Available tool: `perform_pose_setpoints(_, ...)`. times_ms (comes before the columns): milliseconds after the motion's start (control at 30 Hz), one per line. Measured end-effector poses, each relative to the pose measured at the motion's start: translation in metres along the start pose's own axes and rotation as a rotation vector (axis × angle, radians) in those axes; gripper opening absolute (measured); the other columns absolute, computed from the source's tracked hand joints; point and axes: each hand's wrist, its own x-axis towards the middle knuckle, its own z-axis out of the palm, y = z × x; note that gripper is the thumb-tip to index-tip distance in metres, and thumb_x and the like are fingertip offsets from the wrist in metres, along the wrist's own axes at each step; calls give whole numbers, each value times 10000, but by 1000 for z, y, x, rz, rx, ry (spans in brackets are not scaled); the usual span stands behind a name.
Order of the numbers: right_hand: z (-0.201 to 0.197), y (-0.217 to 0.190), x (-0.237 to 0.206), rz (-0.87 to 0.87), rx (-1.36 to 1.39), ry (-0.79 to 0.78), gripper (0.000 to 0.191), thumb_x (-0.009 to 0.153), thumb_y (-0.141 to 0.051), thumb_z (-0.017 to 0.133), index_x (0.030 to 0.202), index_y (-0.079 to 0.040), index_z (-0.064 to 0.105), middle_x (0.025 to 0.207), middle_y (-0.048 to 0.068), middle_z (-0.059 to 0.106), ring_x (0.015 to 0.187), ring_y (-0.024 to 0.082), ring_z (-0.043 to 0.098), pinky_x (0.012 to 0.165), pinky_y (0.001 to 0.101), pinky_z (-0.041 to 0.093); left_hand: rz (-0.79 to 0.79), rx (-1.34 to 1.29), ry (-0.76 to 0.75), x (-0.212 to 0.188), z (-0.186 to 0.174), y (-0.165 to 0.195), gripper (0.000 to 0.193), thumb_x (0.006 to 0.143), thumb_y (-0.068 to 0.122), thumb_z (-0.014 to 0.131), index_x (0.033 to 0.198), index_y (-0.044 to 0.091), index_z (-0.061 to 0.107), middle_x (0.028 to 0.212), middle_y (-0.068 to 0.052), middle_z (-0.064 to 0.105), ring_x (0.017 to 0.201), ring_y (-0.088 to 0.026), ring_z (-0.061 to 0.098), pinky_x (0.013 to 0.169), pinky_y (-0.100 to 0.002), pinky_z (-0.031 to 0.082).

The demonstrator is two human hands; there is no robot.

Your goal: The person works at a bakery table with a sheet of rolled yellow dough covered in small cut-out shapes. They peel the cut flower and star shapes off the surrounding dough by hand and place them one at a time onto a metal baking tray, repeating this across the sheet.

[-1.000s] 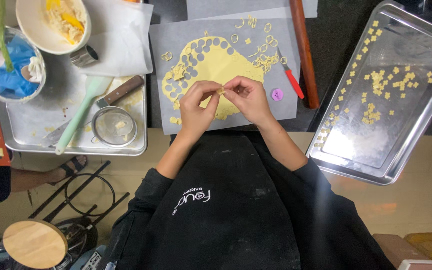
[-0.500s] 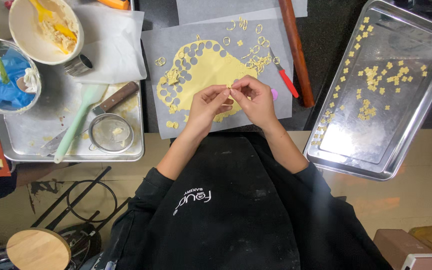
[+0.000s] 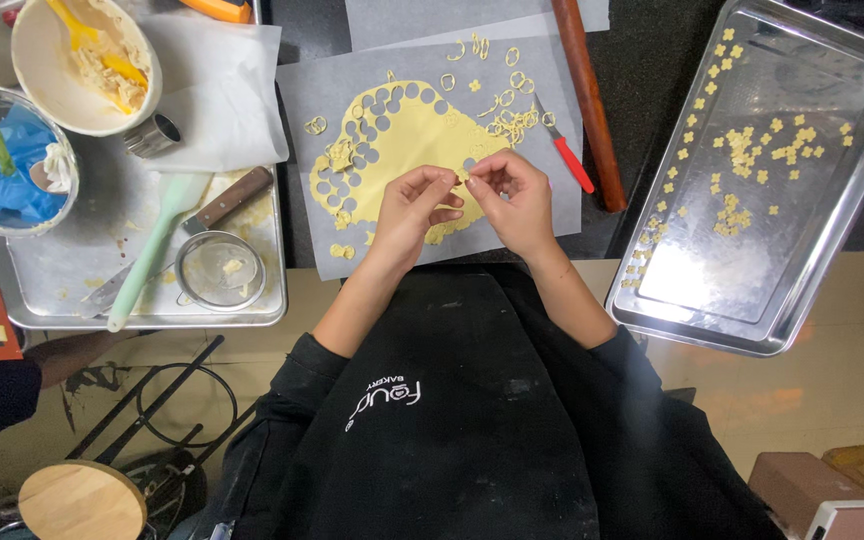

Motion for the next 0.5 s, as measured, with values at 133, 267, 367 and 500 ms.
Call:
perform_pose_setpoints(133,-2,10,-3,50,96,-30,19,1006,-20,669,1012,-7,681,930,5,646,834,56,595,746,217,491,11,4,6,2,3,-2,209,987,216,671,1049,18,691,993,-28,693,862,-130,688,740,-281,593)
perform_pose_setpoints(267,-1,14,-2,52,195,-12,67,988,-42,687,1029,9,674,947,7,649,869,54,598,782,220,493,114,204,22,6,5,-8,209,974,198,692,1048,3,699,951,-34,700,834,-118,698,728,-275,605)
perform_pose_setpoints(367,-5,11,-3,69,201,-6,73,995,-57,683,1027,9,678,944,3,654,855,49,582,763,216,480,191,310,10,6,6,-13,197,980,188,701,1042,1,697,936,-35,706,813,-112,694,720,-268,604)
perform_pose_setpoints(500,-13,4,-5,46,136,-37,83,995,-59,684,1035,15,691,950,7,660,858,50,591,756,216,482,165,307,12,11,4,-13,182,980,184,702,1039,12,697,908,-39,715,809,-117,702,713,-268,601)
